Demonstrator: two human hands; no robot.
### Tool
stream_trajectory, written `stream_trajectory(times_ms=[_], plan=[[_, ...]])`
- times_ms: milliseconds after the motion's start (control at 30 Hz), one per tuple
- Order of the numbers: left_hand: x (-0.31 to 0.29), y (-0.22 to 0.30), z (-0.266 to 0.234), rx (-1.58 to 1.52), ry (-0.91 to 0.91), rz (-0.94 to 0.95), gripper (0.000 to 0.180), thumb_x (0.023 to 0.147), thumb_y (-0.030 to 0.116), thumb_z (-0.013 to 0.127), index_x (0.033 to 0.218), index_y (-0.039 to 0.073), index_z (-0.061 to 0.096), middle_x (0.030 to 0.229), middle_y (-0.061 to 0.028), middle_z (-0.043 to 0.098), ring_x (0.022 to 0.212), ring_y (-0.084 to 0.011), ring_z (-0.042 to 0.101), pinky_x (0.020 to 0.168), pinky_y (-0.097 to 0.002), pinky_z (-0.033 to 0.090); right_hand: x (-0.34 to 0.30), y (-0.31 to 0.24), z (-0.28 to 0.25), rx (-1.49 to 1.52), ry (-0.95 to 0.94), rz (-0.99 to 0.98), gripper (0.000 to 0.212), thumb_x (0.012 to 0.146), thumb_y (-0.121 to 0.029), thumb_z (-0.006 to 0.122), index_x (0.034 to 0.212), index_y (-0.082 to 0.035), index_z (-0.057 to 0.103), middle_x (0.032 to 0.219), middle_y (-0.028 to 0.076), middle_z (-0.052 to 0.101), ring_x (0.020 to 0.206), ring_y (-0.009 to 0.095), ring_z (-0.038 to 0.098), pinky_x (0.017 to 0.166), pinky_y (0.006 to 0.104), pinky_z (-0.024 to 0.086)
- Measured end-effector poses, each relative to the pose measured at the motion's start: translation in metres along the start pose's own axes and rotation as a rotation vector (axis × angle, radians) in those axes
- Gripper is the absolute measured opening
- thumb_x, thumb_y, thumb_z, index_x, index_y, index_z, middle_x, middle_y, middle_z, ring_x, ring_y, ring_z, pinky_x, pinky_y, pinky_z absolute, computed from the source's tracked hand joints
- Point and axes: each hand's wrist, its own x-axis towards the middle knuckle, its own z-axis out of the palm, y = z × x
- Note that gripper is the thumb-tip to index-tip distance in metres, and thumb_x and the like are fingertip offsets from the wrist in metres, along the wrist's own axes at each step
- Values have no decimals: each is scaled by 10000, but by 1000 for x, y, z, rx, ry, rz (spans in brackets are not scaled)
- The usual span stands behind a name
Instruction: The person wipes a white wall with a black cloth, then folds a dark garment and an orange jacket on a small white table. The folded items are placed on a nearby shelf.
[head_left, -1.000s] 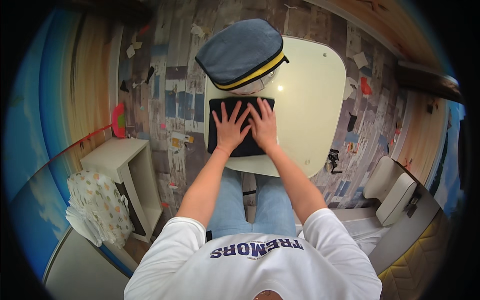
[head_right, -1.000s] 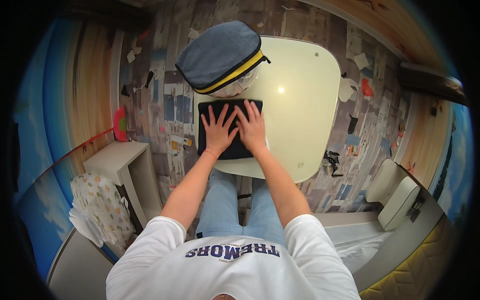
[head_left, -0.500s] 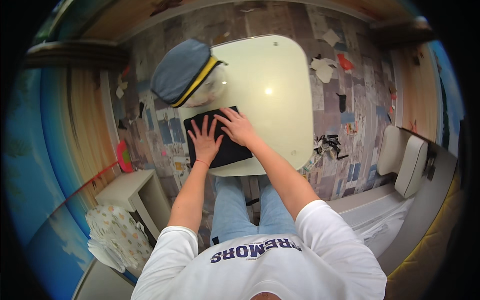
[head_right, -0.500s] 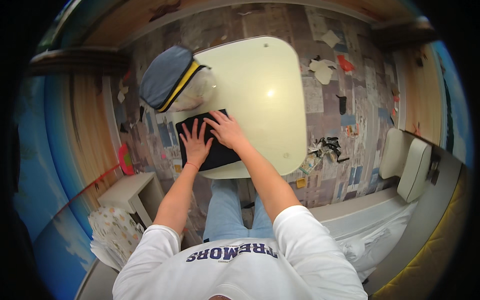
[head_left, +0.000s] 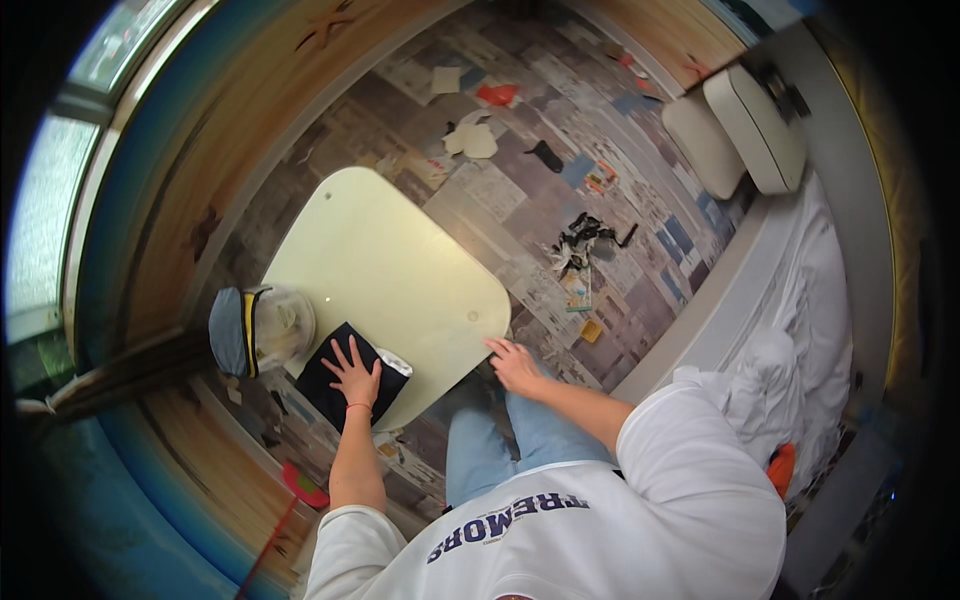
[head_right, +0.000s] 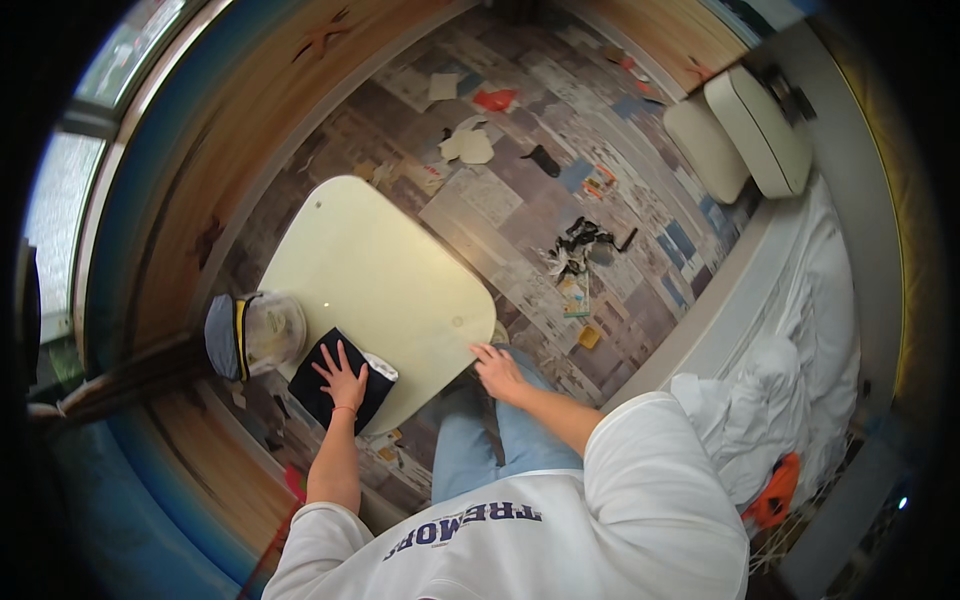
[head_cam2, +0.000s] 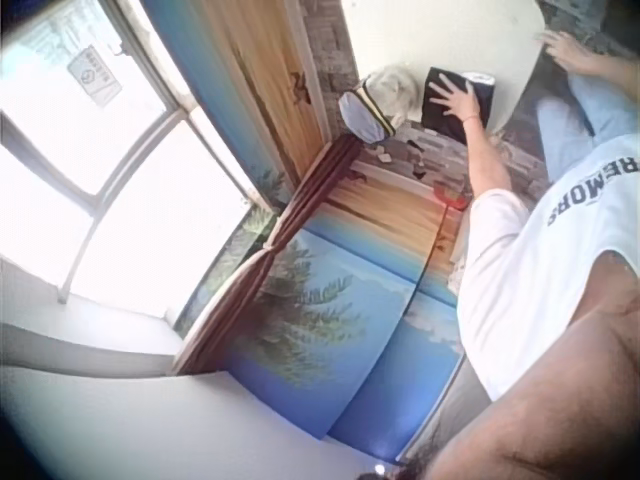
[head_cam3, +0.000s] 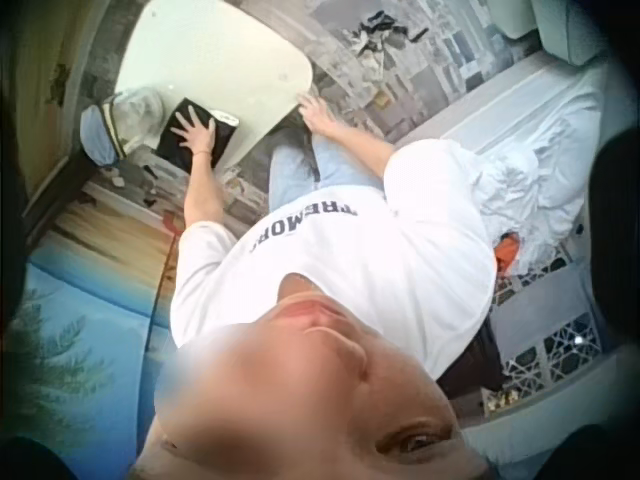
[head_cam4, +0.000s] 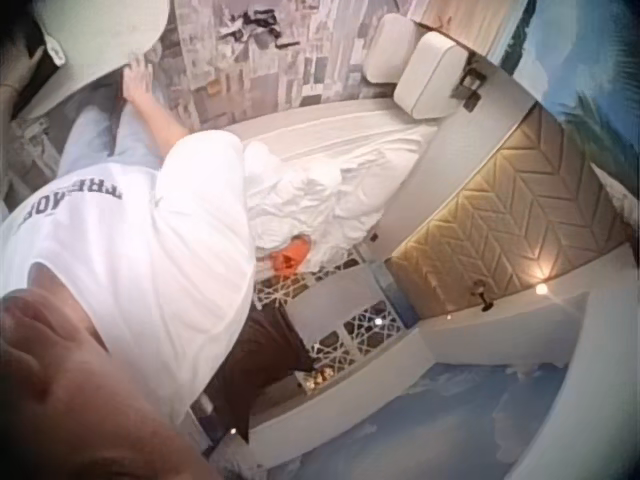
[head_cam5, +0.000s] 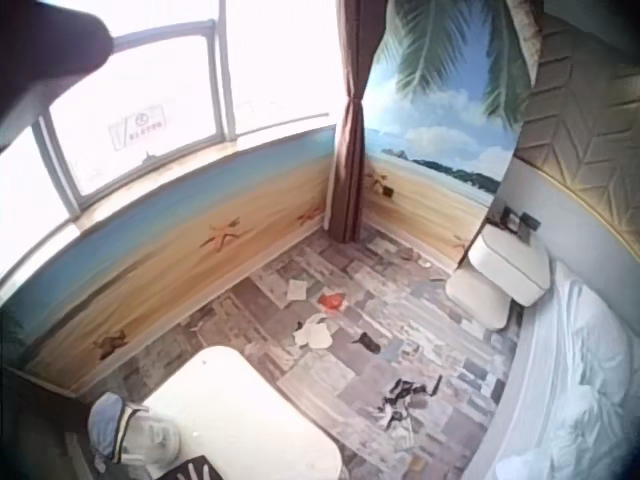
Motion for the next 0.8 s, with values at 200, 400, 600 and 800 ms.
stream_trajectory(times_ms=[200,400,600,800], plan=[[28,26,-45,49,-146,28,851,892,507,622,1574,235,191,1641,-153,9,1432,-586,31,955,-792,325,-122,32,36,136,-10,794,184,834,-161,611,963,-66,701,1294,163,588,1191,331,526,936,458,484],[-12,77,-25,0,41,462,708,883,258,663,1504,147,343,1619,-199,114,1442,-543,123,1025,-737,298,-217,2,92,598,187,1378,152,880,-202,613,912,-84,705,967,127,698,891,338,646,798,479,527],[-80,120,24,-23,-167,929,631,873,268,669,1446,144,435,1593,-188,197,1418,-539,200,1035,-680,348,-278,-64,125,838,341,1522,271,947,-320,596,985,-69,691,986,151,692,918,333,645,818,460,518],[-40,106,93,259,-480,1430,388,909,257,601,1261,95,611,1293,-134,605,1320,-352,466,1052,-488,431,-335,-77,169,924,670,1725,397,967,-391,529,1040,-34,686,1055,184,685,1009,387,627,872,495,496]])
